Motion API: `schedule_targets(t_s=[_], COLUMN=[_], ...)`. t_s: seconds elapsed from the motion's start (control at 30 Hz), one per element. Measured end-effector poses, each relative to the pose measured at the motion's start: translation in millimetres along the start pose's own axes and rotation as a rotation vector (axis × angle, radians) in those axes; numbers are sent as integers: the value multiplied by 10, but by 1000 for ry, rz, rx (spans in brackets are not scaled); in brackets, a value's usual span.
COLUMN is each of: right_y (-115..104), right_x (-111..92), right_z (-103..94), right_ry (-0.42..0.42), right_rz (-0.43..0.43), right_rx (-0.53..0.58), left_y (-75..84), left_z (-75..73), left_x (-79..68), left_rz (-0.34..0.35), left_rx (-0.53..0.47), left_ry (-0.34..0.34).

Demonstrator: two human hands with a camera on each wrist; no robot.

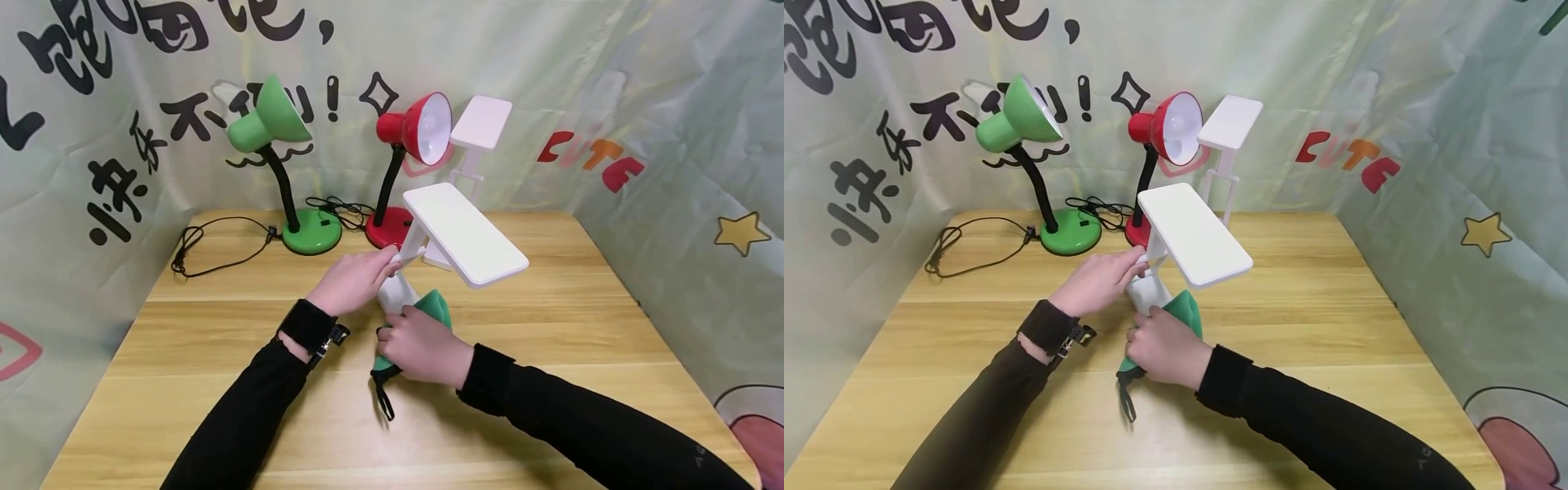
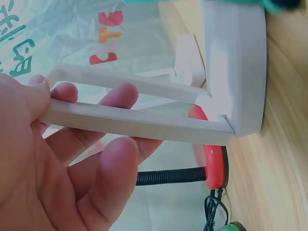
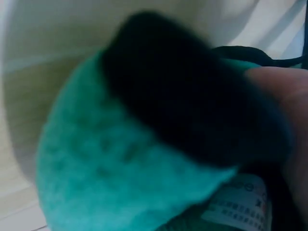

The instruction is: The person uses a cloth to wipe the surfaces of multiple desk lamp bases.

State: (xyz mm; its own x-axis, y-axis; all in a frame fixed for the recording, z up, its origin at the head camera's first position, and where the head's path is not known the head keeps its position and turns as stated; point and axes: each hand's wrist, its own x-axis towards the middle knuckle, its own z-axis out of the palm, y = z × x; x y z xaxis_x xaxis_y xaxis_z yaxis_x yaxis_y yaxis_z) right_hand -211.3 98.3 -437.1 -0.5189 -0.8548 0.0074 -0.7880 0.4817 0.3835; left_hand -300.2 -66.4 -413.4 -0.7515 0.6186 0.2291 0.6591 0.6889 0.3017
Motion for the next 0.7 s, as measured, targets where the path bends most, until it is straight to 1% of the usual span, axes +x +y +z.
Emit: schedule_targets(t_s=[0.07, 0.13, 0.27, 0.4, 0.53, 0.63, 0.7], right_y=[1, 17, 73, 145, 199, 215, 218], right_x=[-33, -21, 115, 312, 444, 471, 468], right_z=[-24, -15, 63, 165, 274, 336, 350], right_ry=[-9, -6, 36, 113, 206, 235, 222], right_rz=[-5, -6, 12, 76, 152, 178, 178], right_rx=[-7, -19, -46, -98, -114, -107, -124], left_y=[6, 8, 0, -11, -14, -12, -6], left_z=[-7, -10, -3, 16, 30, 33, 27], left_x=[2, 1, -5, -6, -2, 3, 1], left_rz=[5, 7, 10, 19, 28, 26, 19], left_rx=[7, 12, 10, 24, 36, 33, 34], left_ry=[3, 4, 8, 36, 46, 43, 40])
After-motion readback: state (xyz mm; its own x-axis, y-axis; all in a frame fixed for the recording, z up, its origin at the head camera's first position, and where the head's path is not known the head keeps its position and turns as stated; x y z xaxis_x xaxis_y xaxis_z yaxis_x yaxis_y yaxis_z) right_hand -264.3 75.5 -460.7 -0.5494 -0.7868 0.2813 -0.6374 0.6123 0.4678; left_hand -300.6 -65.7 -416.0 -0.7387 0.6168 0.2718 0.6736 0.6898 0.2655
